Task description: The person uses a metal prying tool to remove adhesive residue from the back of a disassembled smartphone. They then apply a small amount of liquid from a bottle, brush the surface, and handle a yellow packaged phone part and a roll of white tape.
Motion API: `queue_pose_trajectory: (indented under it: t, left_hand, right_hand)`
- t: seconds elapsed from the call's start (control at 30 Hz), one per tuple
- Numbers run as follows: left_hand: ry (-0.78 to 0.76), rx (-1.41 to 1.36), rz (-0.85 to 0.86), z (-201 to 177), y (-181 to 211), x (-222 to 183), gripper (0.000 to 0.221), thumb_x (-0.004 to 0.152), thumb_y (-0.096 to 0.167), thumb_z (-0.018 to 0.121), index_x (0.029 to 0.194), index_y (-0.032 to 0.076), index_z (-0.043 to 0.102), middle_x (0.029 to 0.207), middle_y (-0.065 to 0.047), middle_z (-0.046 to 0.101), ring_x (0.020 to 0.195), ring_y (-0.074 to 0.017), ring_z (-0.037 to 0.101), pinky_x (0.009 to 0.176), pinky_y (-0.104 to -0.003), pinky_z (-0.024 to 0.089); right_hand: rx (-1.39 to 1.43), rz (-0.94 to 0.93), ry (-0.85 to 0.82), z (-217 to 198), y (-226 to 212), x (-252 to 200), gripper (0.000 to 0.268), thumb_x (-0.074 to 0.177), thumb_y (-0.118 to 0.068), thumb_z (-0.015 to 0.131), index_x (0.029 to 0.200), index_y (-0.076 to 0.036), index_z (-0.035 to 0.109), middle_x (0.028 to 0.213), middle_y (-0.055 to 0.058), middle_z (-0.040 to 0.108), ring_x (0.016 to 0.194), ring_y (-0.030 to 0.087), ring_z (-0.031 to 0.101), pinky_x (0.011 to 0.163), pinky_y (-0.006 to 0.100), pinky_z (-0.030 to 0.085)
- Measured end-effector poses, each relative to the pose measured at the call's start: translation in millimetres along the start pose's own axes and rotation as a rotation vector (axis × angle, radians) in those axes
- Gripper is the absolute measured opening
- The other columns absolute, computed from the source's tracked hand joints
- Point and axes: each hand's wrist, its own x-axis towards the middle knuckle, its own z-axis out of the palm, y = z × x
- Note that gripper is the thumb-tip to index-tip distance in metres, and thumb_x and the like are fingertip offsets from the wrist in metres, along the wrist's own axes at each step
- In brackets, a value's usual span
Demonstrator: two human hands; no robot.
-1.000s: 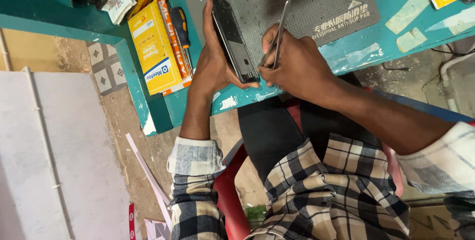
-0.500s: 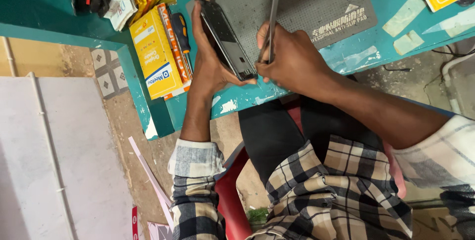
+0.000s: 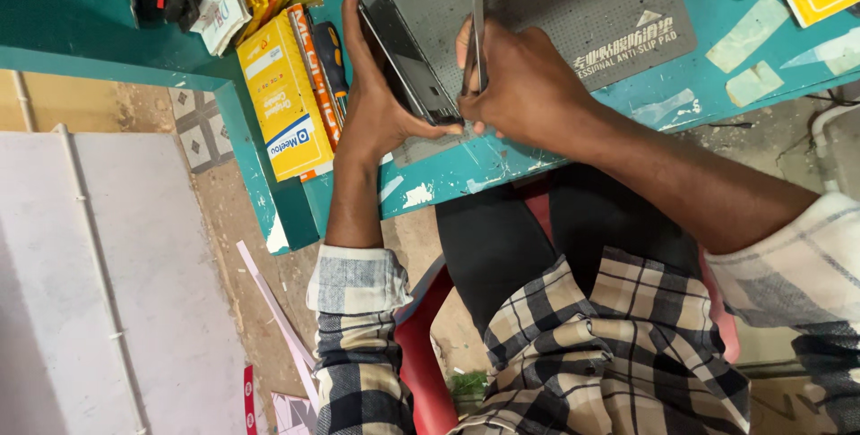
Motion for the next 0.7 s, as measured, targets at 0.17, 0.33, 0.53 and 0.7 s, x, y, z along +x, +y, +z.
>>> queue_pose_trajectory:
  t: [0.17, 0.33, 0.53, 0.7]
  left_hand:
    - [0.014, -0.006, 0.019, 1, 0, -1, 0.178, 0.042, 0.031, 0.116, 0.160, 0.017, -0.016, 0.168, -0.021, 0.025, 0.154, -0.0361, 0.042, 0.133, -0.045, 0.040]
    - [0.047, 0.060, 0.042, 3, -1, -4, 0.182, 0.039, 0.034, 0.115, 0.164, 0.019, -0.016, 0.169, -0.022, 0.025, 0.155, -0.0385, 0.043, 0.134, -0.048, 0.040]
    - [0.042, 0.032, 0.037, 4, -4, -9, 0.178, 0.047, 0.037, 0.116, 0.159, 0.015, -0.021, 0.168, -0.022, 0.021, 0.154, -0.0358, 0.043, 0.132, -0.045, 0.041]
    - [0.074, 0.090, 0.058, 6, -4, -12, 0.178, 0.048, 0.040, 0.116, 0.159, 0.013, -0.020, 0.170, -0.023, 0.008, 0.156, -0.0367, 0.038, 0.133, -0.045, 0.039]
  right_hand:
    - [0.014, 0.069, -0.056, -6, -6, 5, 0.034, 0.081, 0.002, 0.073, 0.107, 0.002, 0.052, 0.071, 0.014, 0.072, 0.057, 0.023, 0.076, 0.046, 0.033, 0.058]
    - [0.072, 0.166, -0.084, -7, -5, 10, 0.034, 0.081, 0.001, 0.074, 0.108, 0.001, 0.053, 0.075, 0.016, 0.072, 0.060, 0.021, 0.077, 0.046, 0.031, 0.059]
    - [0.139, 0.212, -0.104, -11, 2, 13, 0.036, 0.080, 0.000, 0.076, 0.108, 0.002, 0.053, 0.076, 0.017, 0.074, 0.061, 0.022, 0.077, 0.047, 0.031, 0.059]
    - [0.117, 0.179, -0.113, -11, 1, 13, 0.035, 0.080, -0.001, 0.076, 0.108, 0.001, 0.054, 0.075, 0.017, 0.075, 0.061, 0.020, 0.077, 0.047, 0.030, 0.059]
